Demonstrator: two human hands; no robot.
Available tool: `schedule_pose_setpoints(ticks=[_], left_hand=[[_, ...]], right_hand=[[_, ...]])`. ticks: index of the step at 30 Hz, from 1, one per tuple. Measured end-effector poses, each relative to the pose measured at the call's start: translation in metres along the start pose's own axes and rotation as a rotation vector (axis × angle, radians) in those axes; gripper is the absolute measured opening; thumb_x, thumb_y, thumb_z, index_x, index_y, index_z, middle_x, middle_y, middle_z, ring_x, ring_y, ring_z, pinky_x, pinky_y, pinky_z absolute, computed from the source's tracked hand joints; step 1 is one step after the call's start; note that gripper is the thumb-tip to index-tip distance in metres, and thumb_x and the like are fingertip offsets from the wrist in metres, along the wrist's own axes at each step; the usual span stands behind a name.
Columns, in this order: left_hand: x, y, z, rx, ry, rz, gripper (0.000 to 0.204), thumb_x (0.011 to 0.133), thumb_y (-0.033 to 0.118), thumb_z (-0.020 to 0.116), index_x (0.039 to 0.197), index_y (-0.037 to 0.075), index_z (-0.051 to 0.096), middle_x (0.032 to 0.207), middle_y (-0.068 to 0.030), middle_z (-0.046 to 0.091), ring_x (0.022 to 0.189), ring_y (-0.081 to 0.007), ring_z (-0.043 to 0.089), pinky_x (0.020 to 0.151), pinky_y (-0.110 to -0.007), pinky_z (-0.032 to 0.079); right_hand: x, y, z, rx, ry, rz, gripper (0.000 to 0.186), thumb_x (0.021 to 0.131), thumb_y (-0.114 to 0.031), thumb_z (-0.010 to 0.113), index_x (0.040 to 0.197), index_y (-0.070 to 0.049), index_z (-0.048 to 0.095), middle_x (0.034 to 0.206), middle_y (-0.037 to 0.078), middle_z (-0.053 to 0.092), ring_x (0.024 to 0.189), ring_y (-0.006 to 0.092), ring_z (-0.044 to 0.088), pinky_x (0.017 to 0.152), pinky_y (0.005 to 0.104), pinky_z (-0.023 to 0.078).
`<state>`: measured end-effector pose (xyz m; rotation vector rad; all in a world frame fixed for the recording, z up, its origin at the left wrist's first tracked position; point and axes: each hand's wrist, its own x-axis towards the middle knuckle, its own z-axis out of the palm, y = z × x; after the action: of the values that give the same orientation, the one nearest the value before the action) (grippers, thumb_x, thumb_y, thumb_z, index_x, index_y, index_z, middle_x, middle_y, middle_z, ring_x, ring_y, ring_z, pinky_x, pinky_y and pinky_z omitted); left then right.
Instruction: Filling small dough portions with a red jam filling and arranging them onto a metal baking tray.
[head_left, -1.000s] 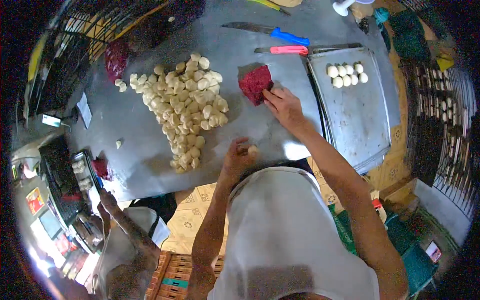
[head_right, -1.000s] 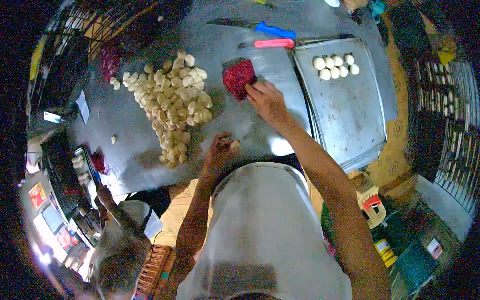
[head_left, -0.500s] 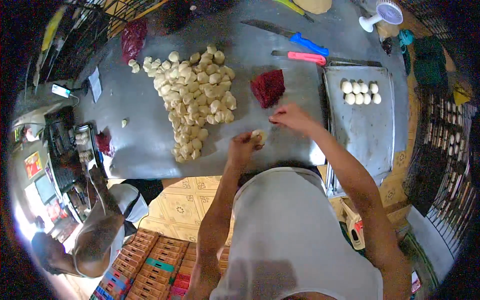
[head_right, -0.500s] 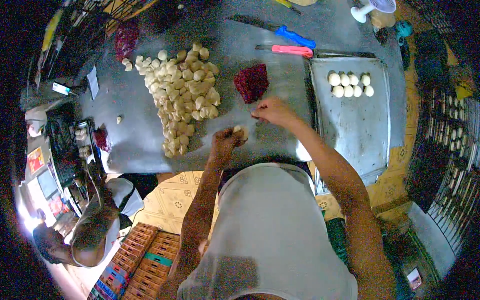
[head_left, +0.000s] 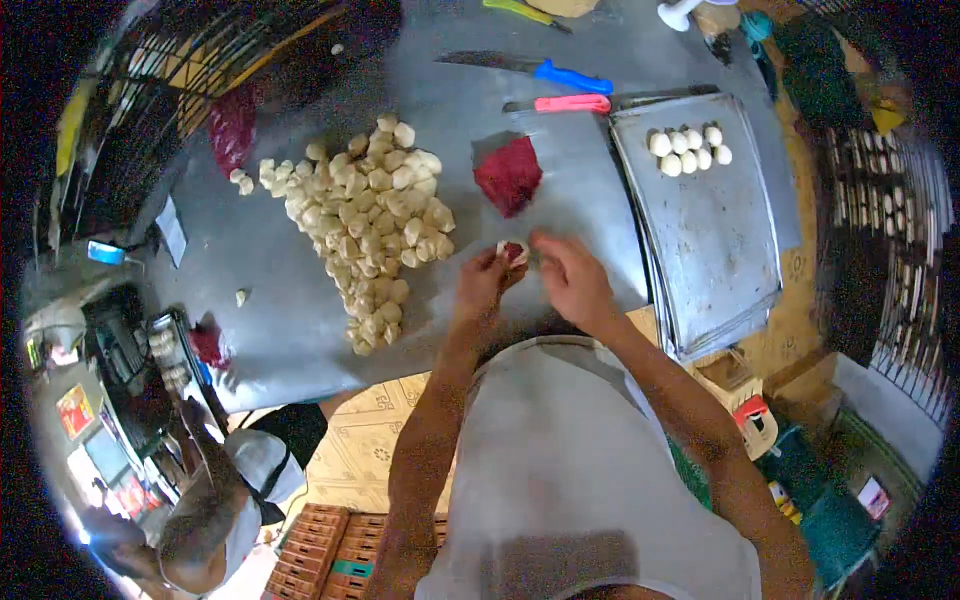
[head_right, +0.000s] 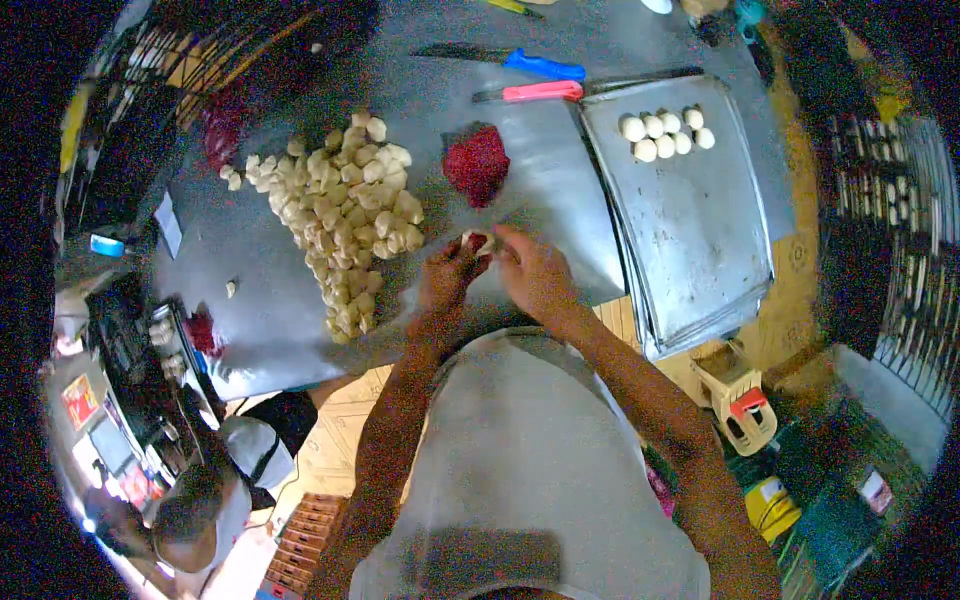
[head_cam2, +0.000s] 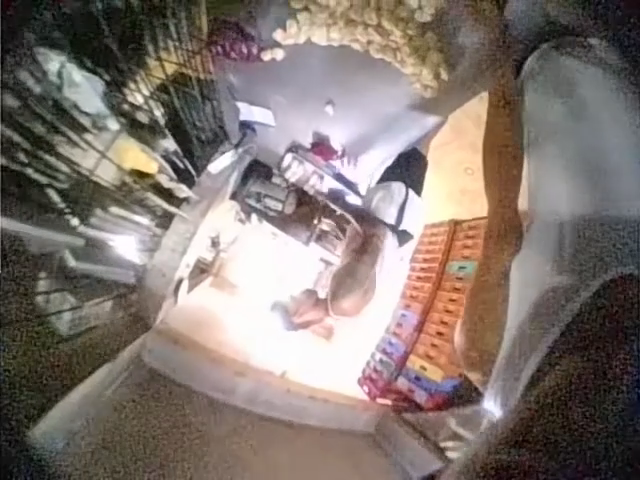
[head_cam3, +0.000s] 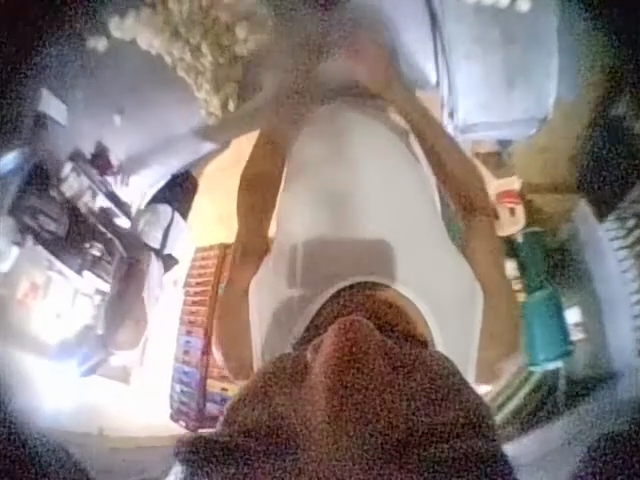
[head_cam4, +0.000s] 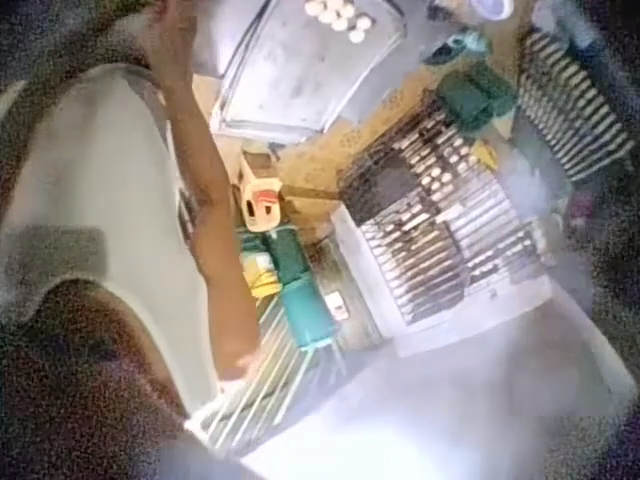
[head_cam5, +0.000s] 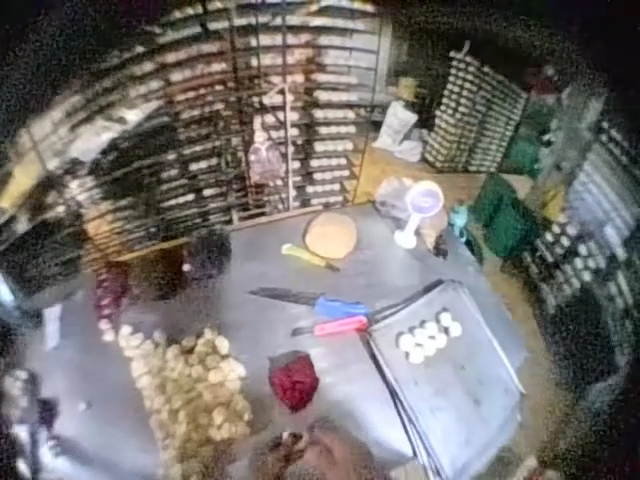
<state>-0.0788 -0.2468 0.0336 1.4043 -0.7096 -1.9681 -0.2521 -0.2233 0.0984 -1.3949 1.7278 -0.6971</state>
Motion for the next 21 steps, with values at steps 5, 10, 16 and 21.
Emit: schedule_pose_setpoints(ticks=[5,10,16,21], left_hand=[[-0.006,0.018,0.003,0.049,-0.319,0.013,0.032,0.099,0.023,0.062,0.121,-0.001,0.065,0.110,-0.0073,0.069,0.092,-0.0156,0.066,0.084,-0.029,0.055],[-0.009,0.016,0.014,0.224,-0.112,0.029,0.024,0.098,0.017,0.063,0.115,0.001,0.069,0.095,-0.0031,0.070,0.082,-0.0123,0.064,0.080,-0.028,0.055],[0.007,-0.010,0.016,0.116,-0.015,0.098,0.023,0.100,0.011,0.060,0.117,-0.002,0.068,0.088,-0.0031,0.069,0.076,-0.0107,0.060,0.074,-0.028,0.053],[0.006,-0.019,0.026,0.408,-0.059,0.233,0.026,0.099,0.010,0.059,0.120,-0.001,0.067,0.088,-0.0046,0.069,0.081,-0.0125,0.062,0.077,-0.030,0.053]], right_hand=[[0.023,0.044,0.014,0.081,-0.134,0.046,0.024,0.088,-0.015,0.067,0.109,-0.004,0.072,0.095,0.020,0.071,0.089,0.0345,0.070,0.083,0.0423,0.054],[0.020,0.039,0.007,0.276,-0.167,0.079,0.029,0.084,-0.012,0.074,0.112,-0.004,0.072,0.090,0.016,0.071,0.085,0.0232,0.070,0.079,0.0352,0.054],[0.032,0.039,-0.003,0.244,-0.270,0.019,0.028,0.080,-0.009,0.076,0.108,-0.007,0.072,0.093,0.016,0.067,0.087,0.0260,0.069,0.077,0.0358,0.054],[0.053,0.050,-0.021,-0.060,-0.283,-0.450,0.021,0.077,0.000,0.070,0.097,-0.001,0.071,0.092,0.015,0.061,0.086,0.0361,0.063,0.073,0.0408,0.053]])
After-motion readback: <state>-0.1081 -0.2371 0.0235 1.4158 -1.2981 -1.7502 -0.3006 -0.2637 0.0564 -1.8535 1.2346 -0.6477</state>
